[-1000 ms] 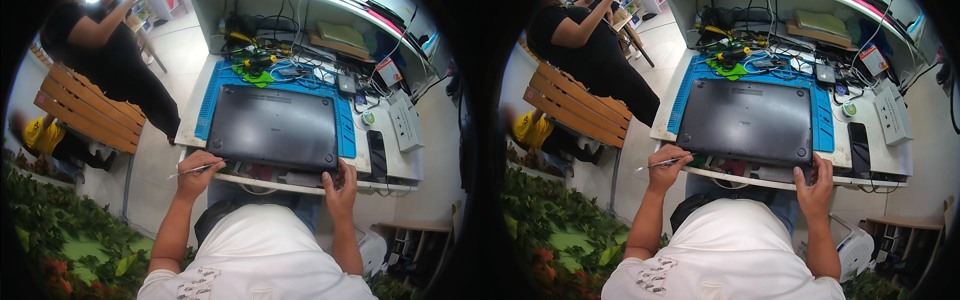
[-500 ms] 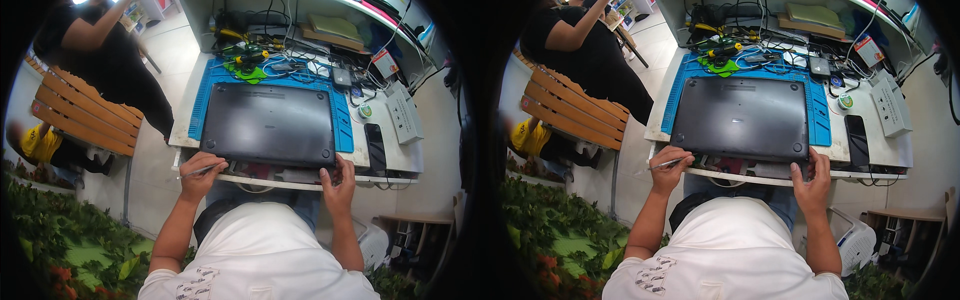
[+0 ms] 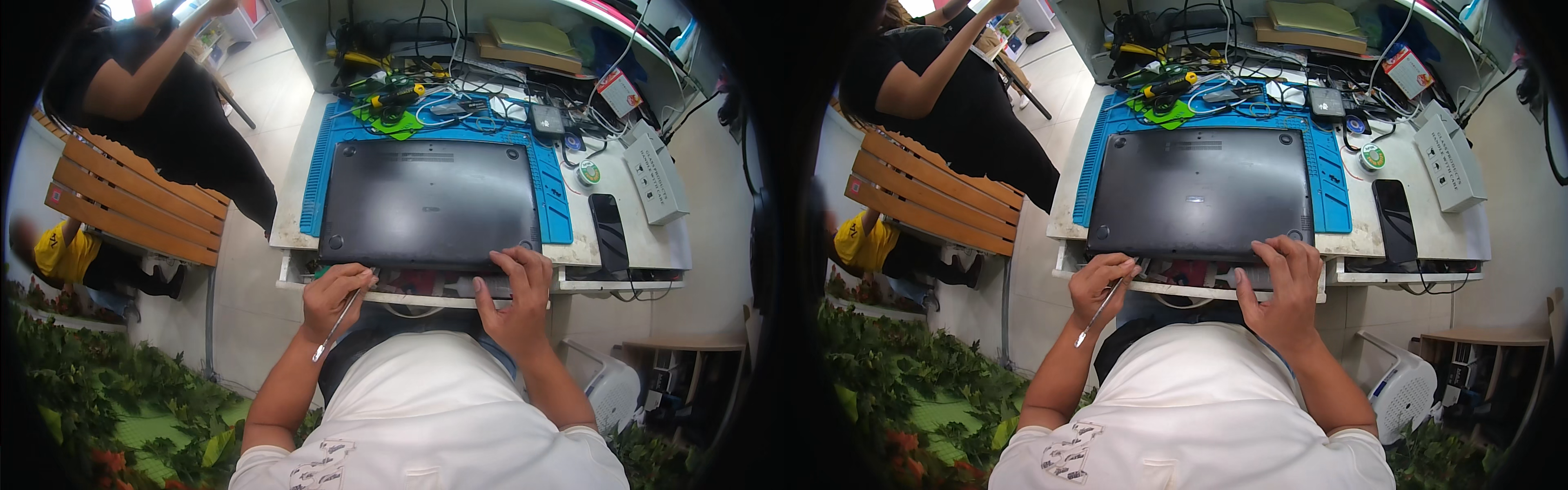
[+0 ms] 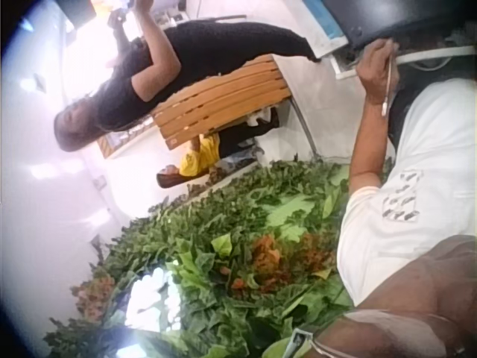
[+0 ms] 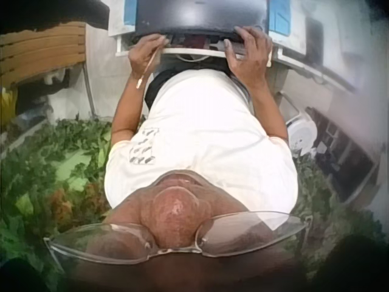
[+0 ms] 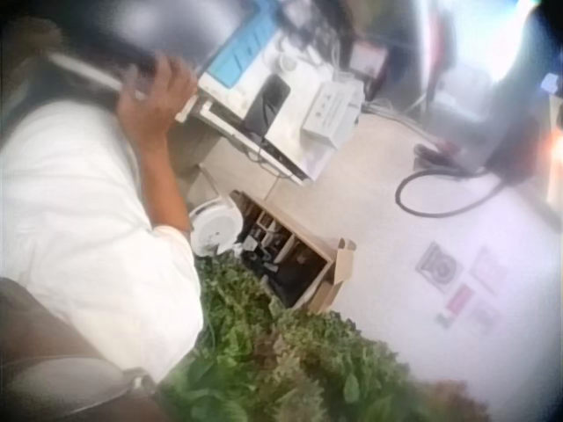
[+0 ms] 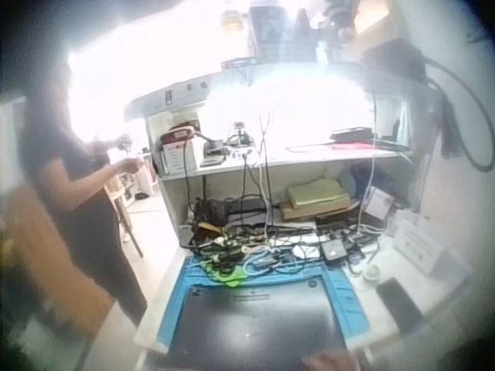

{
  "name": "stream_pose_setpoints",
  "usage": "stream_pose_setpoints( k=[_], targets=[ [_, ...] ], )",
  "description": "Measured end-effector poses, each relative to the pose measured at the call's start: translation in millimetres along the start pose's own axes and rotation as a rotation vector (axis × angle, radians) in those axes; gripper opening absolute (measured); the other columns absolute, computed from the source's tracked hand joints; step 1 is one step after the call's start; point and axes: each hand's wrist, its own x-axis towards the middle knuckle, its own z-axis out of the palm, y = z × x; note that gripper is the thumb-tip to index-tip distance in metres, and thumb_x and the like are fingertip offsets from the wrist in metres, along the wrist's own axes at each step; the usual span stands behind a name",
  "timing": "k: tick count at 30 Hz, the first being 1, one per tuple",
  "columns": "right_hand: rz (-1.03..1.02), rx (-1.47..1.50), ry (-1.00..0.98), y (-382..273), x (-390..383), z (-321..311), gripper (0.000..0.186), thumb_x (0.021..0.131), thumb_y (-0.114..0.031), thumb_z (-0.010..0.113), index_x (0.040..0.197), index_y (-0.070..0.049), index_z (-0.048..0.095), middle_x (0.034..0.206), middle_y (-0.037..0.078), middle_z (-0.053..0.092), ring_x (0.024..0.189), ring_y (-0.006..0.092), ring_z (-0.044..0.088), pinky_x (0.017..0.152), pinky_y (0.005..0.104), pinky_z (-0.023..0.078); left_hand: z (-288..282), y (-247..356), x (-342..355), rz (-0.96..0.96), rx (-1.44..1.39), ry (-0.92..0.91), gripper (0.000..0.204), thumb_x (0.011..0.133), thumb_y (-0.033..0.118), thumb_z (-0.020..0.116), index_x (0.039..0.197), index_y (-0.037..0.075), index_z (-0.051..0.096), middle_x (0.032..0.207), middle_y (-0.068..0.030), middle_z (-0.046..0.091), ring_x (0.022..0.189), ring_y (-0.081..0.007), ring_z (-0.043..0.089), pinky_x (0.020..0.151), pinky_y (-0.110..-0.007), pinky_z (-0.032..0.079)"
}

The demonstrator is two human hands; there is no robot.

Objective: The person uses a screwdriver to unscrew the base of a laptop, then uses a thin prying tool to separate the bottom cover from the main chassis and begins to lift it off.

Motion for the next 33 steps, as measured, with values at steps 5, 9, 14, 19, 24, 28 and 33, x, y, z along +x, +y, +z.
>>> stream_pose_setpoints(
  k=[5, 9, 14, 19, 24, 28, 33],
  targets=[
    [0.055, -0.061, 0.054, 9.8, -1.0, -4.5, 0.043, 0.084, -0.013, 0.086, 0.124, -0.004, 0.072, 0.123, 0.015, 0.063, 0.117, 0.0354, 0.057, 0.103, 0.0476, 0.044, 6.7, 14.2, 11.6, -0.087, -0.047, -0.074, 0.018, 0.085, -0.01, 0.087, 0.098, 0.0, 0.08, 0.096, -0.0144, 0.081, 0.079, -0.0211, 0.078, 0.066, -0.029, 0.062],
    [0.103, -0.129, 0.09, 19.8, -5.4, -14.8, 0.042, 0.085, -0.012, 0.085, 0.124, -0.004, 0.072, 0.123, 0.015, 0.063, 0.116, 0.0354, 0.057, 0.104, 0.0481, 0.044, 7.9, 11.9, 7.7, -0.095, -0.069, -0.055, 0.017, 0.085, -0.007, 0.088, 0.098, 0.0, 0.08, 0.095, -0.0141, 0.081, 0.081, -0.0222, 0.078, 0.068, -0.03, 0.062],
    [0.193, -0.103, 0.095, 30.4, -14.0, -22.7, 0.041, 0.087, -0.008, 0.083, 0.126, -0.002, 0.071, 0.124, 0.016, 0.063, 0.116, 0.0358, 0.057, 0.104, 0.0476, 0.046, 1.0, 8.8, 16.5, -0.155, -0.099, -0.095, 0.017, 0.085, -0.004, 0.089, 0.098, 0.0, 0.08, 0.094, -0.0141, 0.081, 0.081, -0.0234, 0.078, 0.07, -0.032, 0.061],
    [0.322, 0.035, 0.058, 36.3, -17.2, -25.9, 0.043, 0.091, -0.009, 0.082, 0.132, -0.002, 0.069, 0.13, 0.018, 0.061, 0.121, 0.0363, 0.059, 0.102, 0.0439, 0.05, -2.8, 15.3, 29.1, -0.11, -0.062, -0.147, 0.016, 0.085, -0.005, 0.089, 0.095, 0.001, 0.078, 0.095, -0.0138, 0.079, 0.077, -0.0239, 0.078, 0.065, -0.031, 0.062],
    [0.417, 0.106, 0.014, 35.3, -20.5, -25.4, 0.047, 0.094, -0.012, 0.083, 0.138, -0.003, 0.067, 0.137, 0.021, 0.059, 0.127, 0.0364, 0.061, 0.105, 0.0421, 0.052, 10.5, 19.2, 16.7, 0.014, 0.011, -0.121, 0.018, 0.085, -0.008, 0.087, 0.096, -0.001, 0.076, 0.097, -0.0163, 0.08, 0.079, -0.0255, 0.079, 0.067, -0.031, 0.063],
    [0.397, 0.091, 0.013, 36.0, -21.5, -27.0, 0.048, 0.094, -0.012, 0.083, 0.139, -0.003, 0.067, 0.138, 0.021, 0.059, 0.126, 0.0365, 0.061, 0.105, 0.0421, 0.052, 24.2, 19.7, 18.0, 0.058, -0.046, -0.128, 0.02, 0.084, -0.008, 0.087, 0.097, 0.0, 0.074, 0.1, -0.0146, 0.079, 0.078, -0.0244, 0.078, 0.066, -0.031, 0.063],
    [0.428, 0.112, -0.005, 32.1, -20.4, -29.0, 0.051, 0.093, -0.012, 0.083, 0.141, -0.004, 0.065, 0.14, 0.02, 0.058, 0.128, 0.036, 0.061, 0.105, 0.0419, 0.052, 38.9, 28.3, 26.8, 0.084, -0.084, -0.149, 0.02, 0.084, -0.009, 0.086, 0.097, 0.0, 0.075, 0.099, -0.0137, 0.08, 0.077, -0.0237, 0.078, 0.066, -0.03, 0.063]
  ],
)
